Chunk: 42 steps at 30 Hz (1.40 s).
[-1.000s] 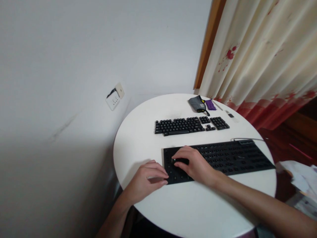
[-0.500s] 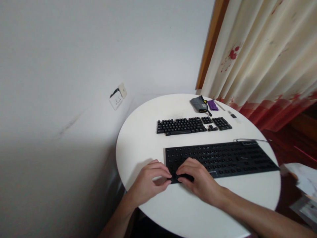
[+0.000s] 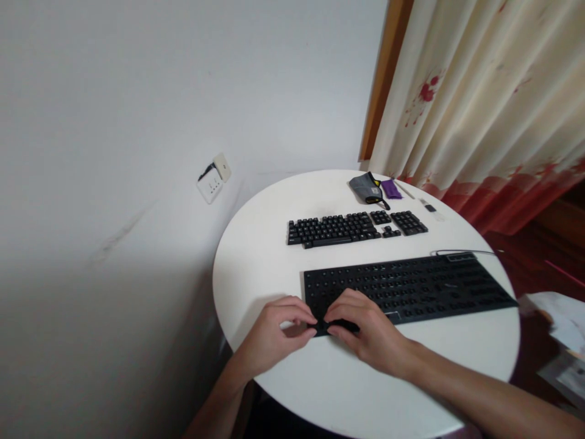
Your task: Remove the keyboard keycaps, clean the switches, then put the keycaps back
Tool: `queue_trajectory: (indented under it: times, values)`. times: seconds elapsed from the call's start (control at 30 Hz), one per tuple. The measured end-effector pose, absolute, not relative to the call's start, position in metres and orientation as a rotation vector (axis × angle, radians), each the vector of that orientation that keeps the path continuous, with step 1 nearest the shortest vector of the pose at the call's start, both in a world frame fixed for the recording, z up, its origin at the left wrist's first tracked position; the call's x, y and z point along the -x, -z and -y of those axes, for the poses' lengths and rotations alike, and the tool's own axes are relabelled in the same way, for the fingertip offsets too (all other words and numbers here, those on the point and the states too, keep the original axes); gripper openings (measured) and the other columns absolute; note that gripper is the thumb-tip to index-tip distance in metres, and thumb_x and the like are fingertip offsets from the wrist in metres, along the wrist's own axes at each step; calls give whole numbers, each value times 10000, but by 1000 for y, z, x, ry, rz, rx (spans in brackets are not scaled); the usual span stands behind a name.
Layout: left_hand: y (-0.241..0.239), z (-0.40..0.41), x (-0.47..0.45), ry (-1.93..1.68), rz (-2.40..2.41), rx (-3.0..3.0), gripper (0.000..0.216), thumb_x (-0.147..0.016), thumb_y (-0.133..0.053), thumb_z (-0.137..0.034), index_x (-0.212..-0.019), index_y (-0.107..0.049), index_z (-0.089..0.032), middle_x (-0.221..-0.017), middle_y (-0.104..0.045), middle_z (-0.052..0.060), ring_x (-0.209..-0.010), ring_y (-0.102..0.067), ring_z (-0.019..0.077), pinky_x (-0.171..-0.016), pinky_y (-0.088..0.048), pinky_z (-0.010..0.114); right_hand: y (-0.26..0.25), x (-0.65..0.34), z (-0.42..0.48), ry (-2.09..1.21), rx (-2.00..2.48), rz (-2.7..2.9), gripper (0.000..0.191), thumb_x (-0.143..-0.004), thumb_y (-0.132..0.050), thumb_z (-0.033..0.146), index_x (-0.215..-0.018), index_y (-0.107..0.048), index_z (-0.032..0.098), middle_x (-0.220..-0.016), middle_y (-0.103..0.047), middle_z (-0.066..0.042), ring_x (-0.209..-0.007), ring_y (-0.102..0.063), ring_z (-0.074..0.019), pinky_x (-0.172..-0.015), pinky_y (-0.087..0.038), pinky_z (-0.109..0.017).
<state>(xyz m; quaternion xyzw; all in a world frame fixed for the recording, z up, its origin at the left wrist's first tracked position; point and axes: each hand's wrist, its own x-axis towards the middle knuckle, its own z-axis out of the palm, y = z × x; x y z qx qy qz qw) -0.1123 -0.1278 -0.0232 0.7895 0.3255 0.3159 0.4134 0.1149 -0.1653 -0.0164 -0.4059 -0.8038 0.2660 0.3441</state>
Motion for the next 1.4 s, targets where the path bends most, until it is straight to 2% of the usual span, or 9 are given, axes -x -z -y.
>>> queue_trajectory:
  times: [0.37, 0.67, 0.93, 1.07, 1.17, 1.27, 1.4]
  values:
    - [22, 132, 109, -777, -757, -2189, 133, -828, -635, -61, -844, -677, -186, -936, -656, 32, -856, -620, 135, -733, -495, 230, 18, -113, 169, -421, 1090, 2286, 90, -929, -601, 173, -941, -684, 208, -977, -670, -45, -940, -547, -195, -830, -410, -344]
    - [8, 129, 119, -588, -784, -2393, 137, -928, -623, -220, -995, -737, -252, -1021, -637, 34, -972, -585, 161, -864, -467, 283, 8, -112, 175, -224, 1122, 2414, 142, -952, -580, 273, -931, -700, 199, -1035, -611, -70, -992, -500, -227, -806, -392, -365]
    - [2, 132, 117, -557, -865, -2511, 126, -912, -632, -206, -881, -748, -244, -957, -630, 29, -936, -580, 178, -812, -456, 302, 11, -112, 176, -257, 1097, 2377, 165, -956, -553, 239, -942, -708, 184, -1025, -602, -82, -991, -499, -230, -817, -419, -371]
    - [2, 132, 115, -574, -856, -2480, 144, -919, -622, -214, -866, -752, -247, -990, -644, 26, -943, -596, 167, -827, -474, 289, 15, -112, 178, -310, 1090, 2330, 155, -948, -557, 225, -934, -705, 180, -1012, -607, -82, -980, -513, -229, -824, -440, -376]
    - [-5, 128, 117, -651, -849, -2413, 161, -936, -590, -205, -974, -741, -248, -1040, -661, 31, -971, -611, 158, -867, -488, 278, 15, -112, 179, -348, 1068, 2268, 153, -948, -544, 202, -940, -695, 182, -1006, -619, -77, -954, -532, -218, -825, -454, -377]
    - [-20, 115, 119, -832, -970, -2386, 224, -956, -550, -214, -1120, -700, -243, -1063, -680, 42, -986, -621, 159, -894, -491, 284, 10, -113, 175, -365, 1038, 2153, 182, -945, -527, 163, -1053, -673, 183, -1009, -641, -74, -936, -557, -202, -834, -471, -368]
    - [-39, 75, 117, -904, -1194, -2411, 212, -946, -551, -280, -1037, -732, -219, -976, -713, 43, -839, -637, 163, -769, -509, 277, -2, -120, 148, -298, 1148, 2041, 240, -930, -520, 133, -1110, -668, 192, -1000, -661, -75, -940, -582, -205, -856, -493, -357]
